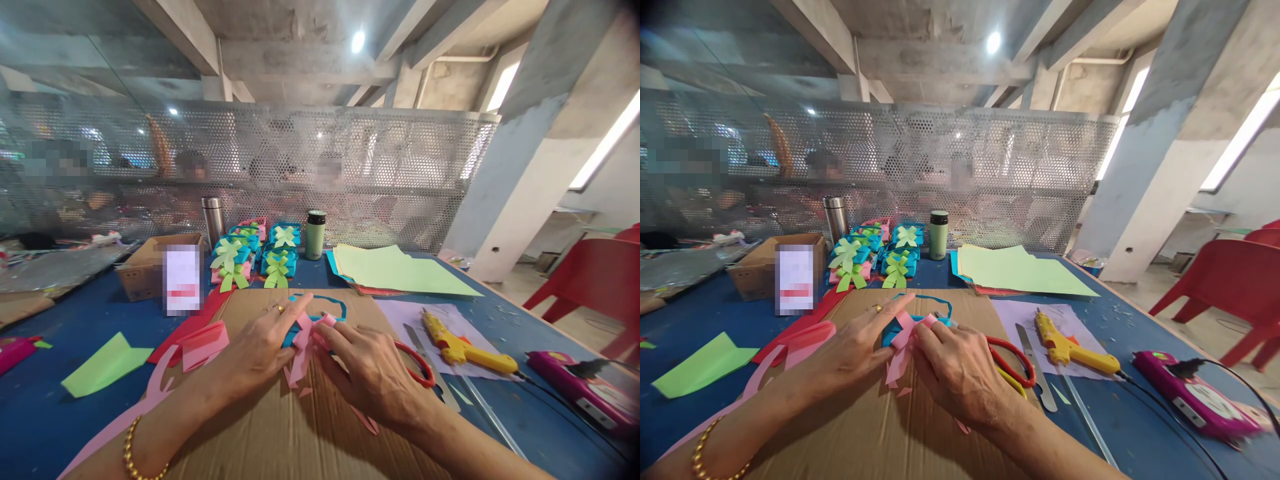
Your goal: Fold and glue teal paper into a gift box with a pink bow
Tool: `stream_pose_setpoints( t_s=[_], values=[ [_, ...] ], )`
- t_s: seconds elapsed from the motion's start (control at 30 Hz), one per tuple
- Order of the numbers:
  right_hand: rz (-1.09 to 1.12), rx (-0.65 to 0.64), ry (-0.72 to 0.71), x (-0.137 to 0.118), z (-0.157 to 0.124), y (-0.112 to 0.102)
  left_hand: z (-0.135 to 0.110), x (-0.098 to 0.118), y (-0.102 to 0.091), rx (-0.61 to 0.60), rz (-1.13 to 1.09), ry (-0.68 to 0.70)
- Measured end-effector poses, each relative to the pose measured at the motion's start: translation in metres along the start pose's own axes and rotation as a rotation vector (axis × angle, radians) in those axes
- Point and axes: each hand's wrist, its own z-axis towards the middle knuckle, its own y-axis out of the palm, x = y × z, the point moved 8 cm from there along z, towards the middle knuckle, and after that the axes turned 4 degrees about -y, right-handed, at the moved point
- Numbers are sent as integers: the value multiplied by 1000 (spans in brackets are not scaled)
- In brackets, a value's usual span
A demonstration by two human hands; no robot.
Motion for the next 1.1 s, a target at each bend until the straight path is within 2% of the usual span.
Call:
stream_pose_setpoints(
  t_s=[0.33, 1.1],
  values=[
    [-18, 11, 1, 1, 0, 1, 0, -3, 3, -20, -1, -7],
    [-32, 8, -6, 2, -2, 5, -1, -2, 2, 15, -40, 38]
  ],
)
